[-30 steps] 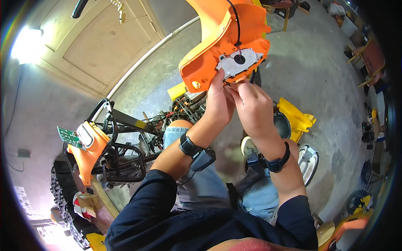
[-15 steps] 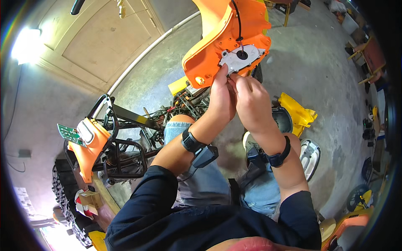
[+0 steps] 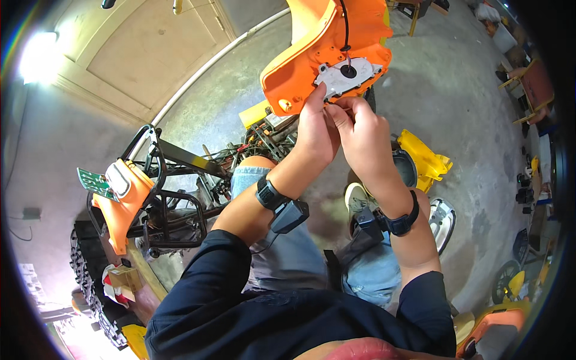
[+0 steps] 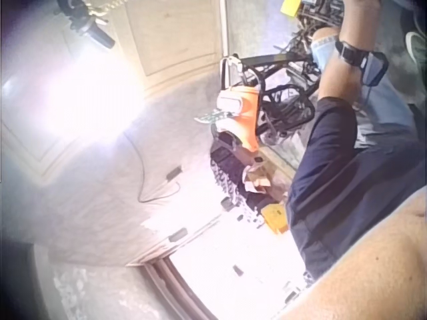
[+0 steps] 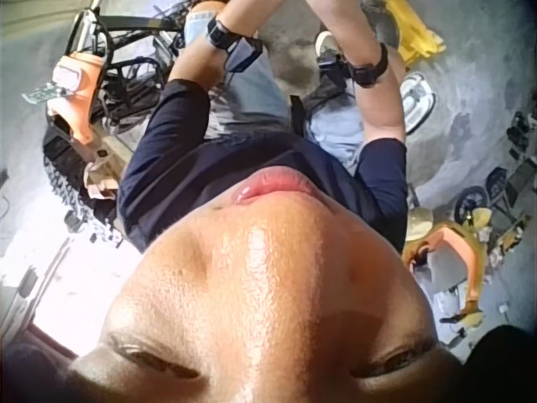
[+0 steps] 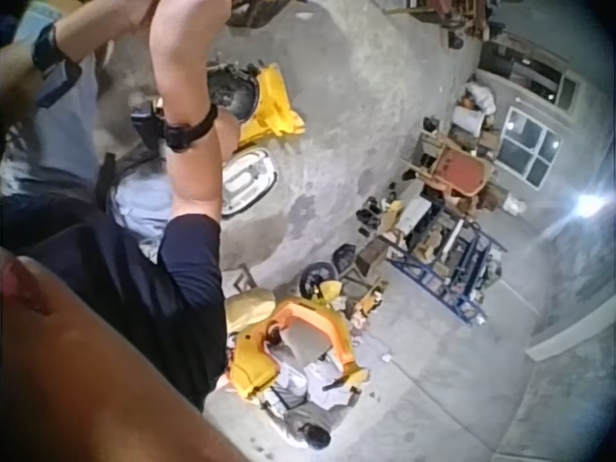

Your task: Repairing and reassembling panels and internal components of an electric scooter.

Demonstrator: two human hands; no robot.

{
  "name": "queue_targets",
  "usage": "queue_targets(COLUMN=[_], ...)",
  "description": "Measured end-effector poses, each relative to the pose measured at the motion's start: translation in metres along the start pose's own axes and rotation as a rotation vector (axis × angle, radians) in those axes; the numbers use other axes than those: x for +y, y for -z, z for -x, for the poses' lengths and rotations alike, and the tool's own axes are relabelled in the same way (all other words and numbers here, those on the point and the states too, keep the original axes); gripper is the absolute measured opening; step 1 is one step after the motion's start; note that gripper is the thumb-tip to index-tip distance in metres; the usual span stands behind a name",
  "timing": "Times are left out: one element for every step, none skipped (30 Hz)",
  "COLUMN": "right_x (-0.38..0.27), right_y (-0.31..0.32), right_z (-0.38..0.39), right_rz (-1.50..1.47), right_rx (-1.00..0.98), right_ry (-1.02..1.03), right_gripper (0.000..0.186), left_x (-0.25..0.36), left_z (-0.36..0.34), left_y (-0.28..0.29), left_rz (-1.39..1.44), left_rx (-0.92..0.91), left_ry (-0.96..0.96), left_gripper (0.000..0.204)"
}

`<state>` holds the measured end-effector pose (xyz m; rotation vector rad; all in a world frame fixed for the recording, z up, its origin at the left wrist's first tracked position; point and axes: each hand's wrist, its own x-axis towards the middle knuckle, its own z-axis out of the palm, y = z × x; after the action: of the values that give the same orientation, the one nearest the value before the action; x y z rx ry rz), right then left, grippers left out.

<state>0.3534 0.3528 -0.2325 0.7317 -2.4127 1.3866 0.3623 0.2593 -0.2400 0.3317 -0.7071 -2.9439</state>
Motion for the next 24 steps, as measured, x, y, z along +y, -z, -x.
queue_targets(right_x=[-0.004, -0.006, -0.005, -0.004, -0.002, -0.002, -0.001, 0.000, 0.003, 0.007, 0.009, 0.008, 0.004, 0.002, 0.001, 0.001, 0.001, 0.002, 0.002, 0.001, 0.001, 0.003, 0.006, 0.008], right_y=[0.002, 0.004, 0.006, 0.008, 0.009, 0.009, 0.008, 0.007, 0.005, 0.003, 0.002, 0.002, 0.004, 0.005, 0.006, 0.006, 0.006, 0.005, 0.004, 0.001, 0.001, 0.003, 0.006, 0.008], right_z=[-0.001, -0.002, -0.002, -0.004, -0.005, -0.006, -0.006, -0.006, -0.005, -0.004, -0.003, -0.002, 0.000, 0.001, 0.001, 0.002, 0.002, 0.003, 0.004, 0.007, 0.007, 0.004, -0.001, -0.004], right_rz=[-0.023, -0.047, -0.043, -0.017, 0.008, 0.006, -0.067, -0.140, -0.143, 0.013, 0.168, 0.168, 0.293, 0.418, 0.479, 0.478, 0.445, 0.415, 0.419, 0.352, 0.286, 0.291, 0.243, 0.193], right_rx=[-0.049, -0.098, -0.097, -0.155, -0.213, -0.213, -0.218, -0.223, -0.222, -0.112, -0.001, 0.000, 0.036, 0.072, 0.063, 0.067, 0.081, 0.095, 0.099, 0.055, 0.011, 0.014, -0.029, -0.073], right_ry=[-0.082, -0.164, -0.169, -0.193, -0.217, -0.219, -0.232, -0.245, -0.247, -0.047, 0.153, 0.149, 0.271, 0.394, 0.427, 0.429, 0.423, 0.418, 0.422, 0.274, 0.127, 0.131, 0.085, 0.035], right_gripper=[0.028, 0.029, 0.029, 0.030, 0.032, 0.032, 0.030, 0.028, 0.028, 0.022, 0.017, 0.017, 0.013, 0.013, 0.018, 0.018, 0.017, 0.016, 0.016, 0.014, 0.015, 0.015, 0.018, 0.023], left_x=[-0.001, -0.001, -0.001, 0.000, -0.001, -0.001, -0.002, -0.003, -0.006, -0.009, -0.011, -0.011, -0.010, -0.009, -0.006, -0.006, -0.006, -0.007, -0.006, -0.006, -0.004, -0.003, -0.009, -0.008], left_z=[-0.006, -0.006, -0.005, -0.003, 0.001, 0.000, -0.002, -0.005, -0.008, -0.011, -0.014, -0.012, -0.011, -0.009, -0.005, -0.004, -0.005, -0.006, -0.003, -0.005, -0.005, -0.005, -0.004, -0.002], left_y=[0.011, 0.013, 0.010, 0.006, 0.002, 0.003, 0.006, 0.009, 0.012, 0.014, 0.017, 0.015, 0.012, 0.009, 0.004, 0.005, 0.008, 0.008, 0.005, 0.009, 0.011, 0.011, 0.007, 0.005], left_rz=[-0.045, -0.042, -0.086, -0.131, -0.074, -0.076, -0.101, -0.127, -0.129, -0.097, -0.064, -0.066, -0.022, 0.022, 0.002, -0.001, -0.002, -0.001, -0.037, -0.036, -0.050, -0.064, -0.007, -0.006], left_rx=[-0.028, -0.027, -0.033, -0.039, 0.016, 0.017, 0.022, 0.025, 0.026, 0.015, 0.003, 0.003, -0.023, -0.050, -0.070, -0.073, -0.077, -0.083, -0.024, -0.031, -0.044, -0.057, 0.031, 0.027], left_ry=[0.063, 0.064, 0.042, 0.020, 0.027, 0.029, 0.011, -0.007, -0.006, -0.025, -0.044, -0.041, -0.031, -0.021, -0.046, -0.048, -0.044, -0.039, -0.033, -0.034, -0.003, 0.028, -0.015, -0.013], left_gripper=[0.046, 0.046, 0.048, 0.050, 0.048, 0.048, 0.048, 0.048, 0.048, 0.047, 0.046, 0.046, 0.045, 0.043, 0.043, 0.043, 0.044, 0.044, 0.045, 0.045, 0.045, 0.044, 0.044, 0.044])
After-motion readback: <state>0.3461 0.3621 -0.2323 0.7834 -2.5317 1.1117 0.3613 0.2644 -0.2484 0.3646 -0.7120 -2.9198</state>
